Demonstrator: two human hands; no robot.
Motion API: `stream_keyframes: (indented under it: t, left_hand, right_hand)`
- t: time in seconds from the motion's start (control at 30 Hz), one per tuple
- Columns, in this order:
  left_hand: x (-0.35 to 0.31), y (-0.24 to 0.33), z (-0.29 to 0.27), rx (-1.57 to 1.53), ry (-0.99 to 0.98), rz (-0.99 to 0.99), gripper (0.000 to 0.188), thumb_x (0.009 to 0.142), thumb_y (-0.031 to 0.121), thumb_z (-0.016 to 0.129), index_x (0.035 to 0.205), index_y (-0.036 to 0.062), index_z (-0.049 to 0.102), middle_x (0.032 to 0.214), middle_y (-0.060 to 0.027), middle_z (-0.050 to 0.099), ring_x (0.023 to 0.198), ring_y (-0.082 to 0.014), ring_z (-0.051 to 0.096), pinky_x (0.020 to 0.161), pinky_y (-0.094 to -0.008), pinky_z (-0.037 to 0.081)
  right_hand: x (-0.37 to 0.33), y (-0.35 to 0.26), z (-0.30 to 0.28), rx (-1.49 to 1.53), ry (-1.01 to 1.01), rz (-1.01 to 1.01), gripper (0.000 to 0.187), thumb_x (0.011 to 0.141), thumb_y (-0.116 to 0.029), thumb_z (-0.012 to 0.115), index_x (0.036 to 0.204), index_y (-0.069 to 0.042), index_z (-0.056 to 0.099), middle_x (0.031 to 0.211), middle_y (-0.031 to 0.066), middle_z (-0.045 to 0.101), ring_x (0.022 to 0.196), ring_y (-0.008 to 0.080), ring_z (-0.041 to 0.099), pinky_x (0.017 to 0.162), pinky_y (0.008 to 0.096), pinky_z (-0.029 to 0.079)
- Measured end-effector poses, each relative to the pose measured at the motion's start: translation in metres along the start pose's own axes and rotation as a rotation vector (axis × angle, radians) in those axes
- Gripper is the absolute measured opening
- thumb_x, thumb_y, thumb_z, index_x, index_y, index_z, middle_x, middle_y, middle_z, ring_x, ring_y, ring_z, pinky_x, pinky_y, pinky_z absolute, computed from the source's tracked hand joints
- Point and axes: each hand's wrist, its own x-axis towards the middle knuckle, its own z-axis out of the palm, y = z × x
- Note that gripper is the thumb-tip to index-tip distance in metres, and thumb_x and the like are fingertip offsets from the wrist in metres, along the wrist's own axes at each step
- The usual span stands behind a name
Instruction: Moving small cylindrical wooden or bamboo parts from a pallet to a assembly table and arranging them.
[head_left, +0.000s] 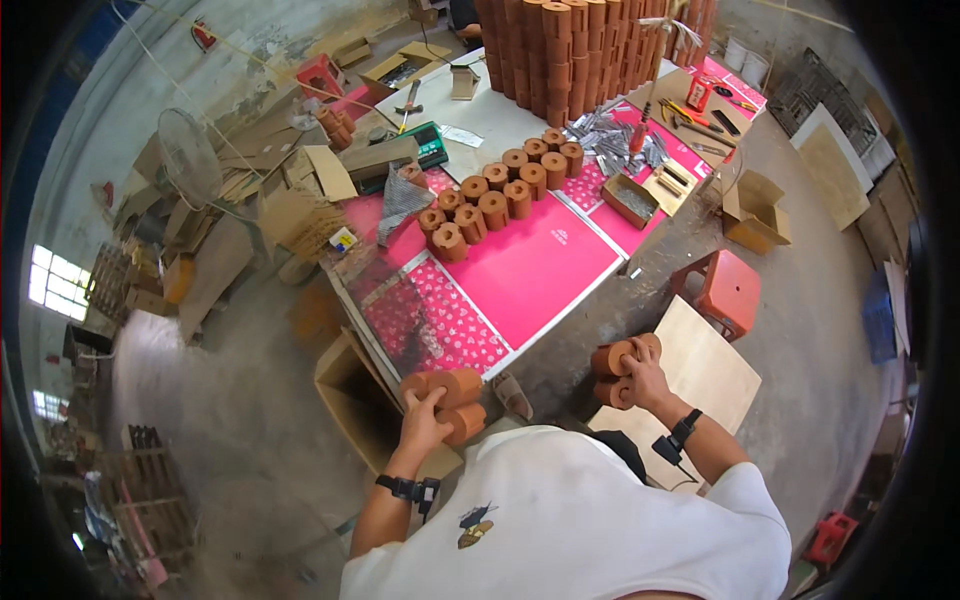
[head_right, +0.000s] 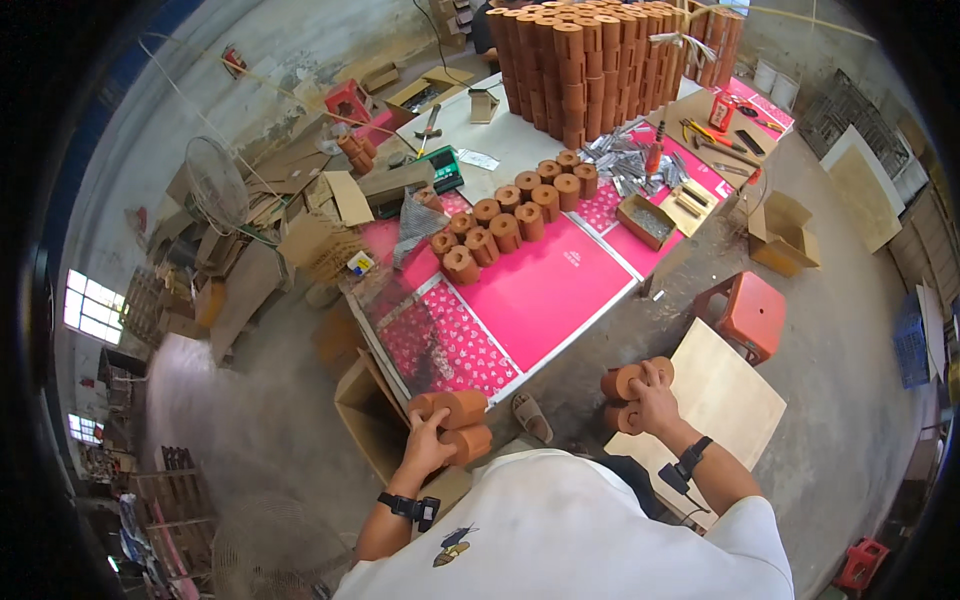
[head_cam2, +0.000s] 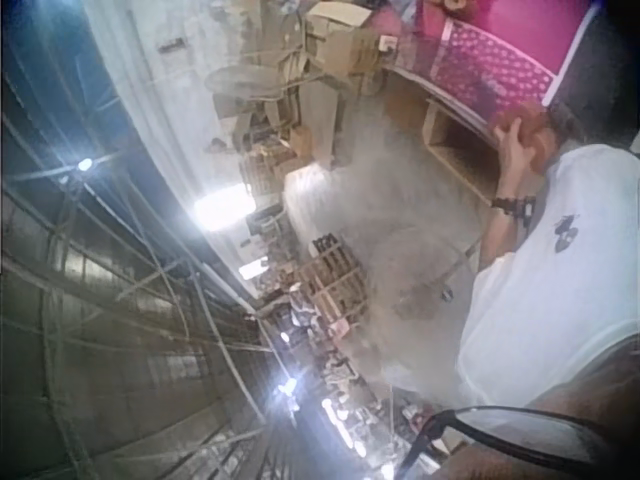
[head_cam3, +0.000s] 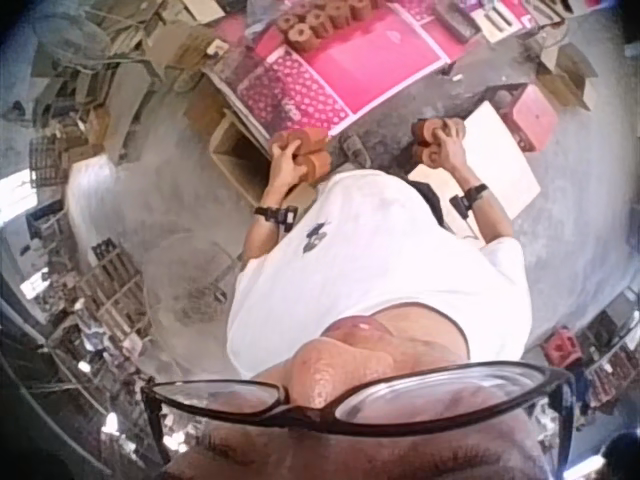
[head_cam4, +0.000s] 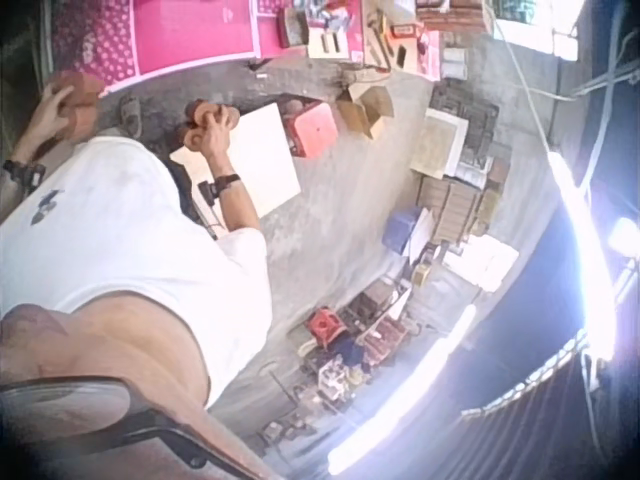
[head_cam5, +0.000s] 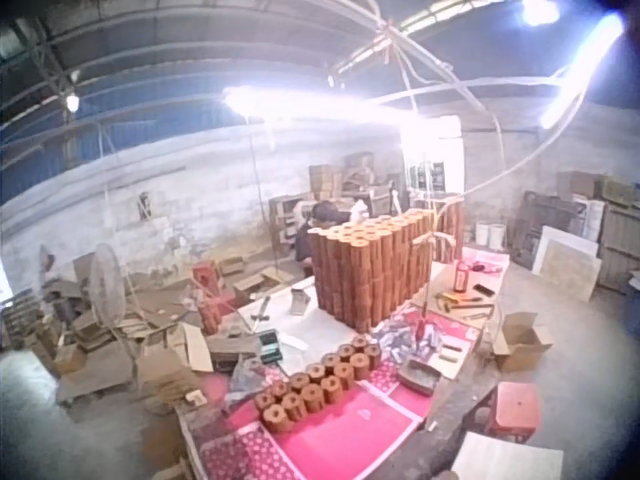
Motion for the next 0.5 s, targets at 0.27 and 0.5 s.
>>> stream_keyframes:
  t: [0.27, 0.5]
  left_hand:
    - [0.070, -0.016, -0.027, 0.017, 0.055, -0.039, 0.069, 0.067, 0.009, 0.077, 0.133, 0.0109, 0.058, 0.140, -0.0306, 0.034, 0.123, -0.0480, 0.049, 0.104, -0.0452, 0.046]
    - [0.114, -0.019, -0.010, 0.016, 0.026, -0.111, 0.075, 0.065, 0.007, 0.078, 0.136, 0.0112, 0.055, 0.137, -0.0314, 0.037, 0.121, -0.0477, 0.050, 0.104, -0.0440, 0.046]
  right_hand:
    - [0.079, -0.047, -0.025, -0.009, -0.066, -0.026, 0.068, 0.053, -0.017, 0.082, 0.117, -0.013, 0.061, 0.151, 0.0200, 0.033, 0.132, 0.0529, 0.037, 0.105, 0.0536, 0.046]
    - [0.133, -0.072, -0.054, -0.140, -0.129, -0.086, 0.061, 0.059, -0.015, 0.078, 0.117, -0.017, 0.061, 0.153, 0.0132, 0.033, 0.127, 0.0457, 0.048, 0.091, 0.0484, 0.056]
